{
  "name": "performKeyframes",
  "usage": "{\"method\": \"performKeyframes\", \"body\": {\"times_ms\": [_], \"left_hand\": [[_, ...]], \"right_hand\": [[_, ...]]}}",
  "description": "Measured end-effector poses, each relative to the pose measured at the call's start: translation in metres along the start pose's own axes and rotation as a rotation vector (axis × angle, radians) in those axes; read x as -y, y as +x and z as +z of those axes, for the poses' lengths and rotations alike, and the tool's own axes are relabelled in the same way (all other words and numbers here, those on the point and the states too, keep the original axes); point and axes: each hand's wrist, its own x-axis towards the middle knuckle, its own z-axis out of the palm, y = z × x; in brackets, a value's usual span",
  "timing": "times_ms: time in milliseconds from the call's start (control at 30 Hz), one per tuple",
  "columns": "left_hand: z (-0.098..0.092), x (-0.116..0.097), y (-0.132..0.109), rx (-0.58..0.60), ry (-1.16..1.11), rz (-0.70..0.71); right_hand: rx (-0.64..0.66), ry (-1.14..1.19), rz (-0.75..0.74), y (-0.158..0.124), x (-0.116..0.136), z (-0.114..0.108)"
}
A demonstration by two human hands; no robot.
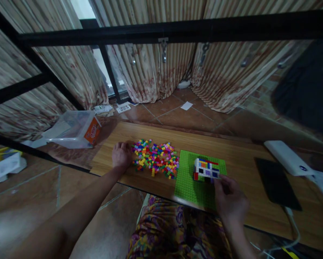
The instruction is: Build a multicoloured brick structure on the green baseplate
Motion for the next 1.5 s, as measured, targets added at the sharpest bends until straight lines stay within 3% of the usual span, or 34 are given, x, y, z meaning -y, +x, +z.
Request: {"method": "performKeyframes", "body": {"times_ms": [133,333,500,667,1067,1300,1500], "left_hand": [[-0.003,-0.003,-0.001,0.027,-0.012,-0.016],[-0.008,-0.007,-0.004,0.058,-0.029,-0.055],[-0.01,-0.009,-0.005,0.09,-0.03,-0.073],[-0.012,-0.01,-0.006,0.106,-0.036,-0.082],[-0.014,-0.011,-0.005,0.129,-0.047,-0.109],[-0.012,-0.009,-0.004,0.126,-0.014,-0.105],[-0.011,-0.008,-0.004,0.119,-0.015,-0.097]], "right_hand": [[-0.025,0.108,-0.121,-0.013,0.017,0.006],[0.352,0.247,-0.429,-0.036,0.056,0.047],[0.488,0.161,-0.514,-0.041,0.07,0.092],[0.473,0.078,-0.629,-0.041,0.081,0.116],[0.472,-0.001,-0.679,-0.039,0.082,0.138],[0.476,0.059,-0.632,-0.037,0.083,0.135],[0.361,0.061,-0.537,-0.011,0.081,0.124]]}}
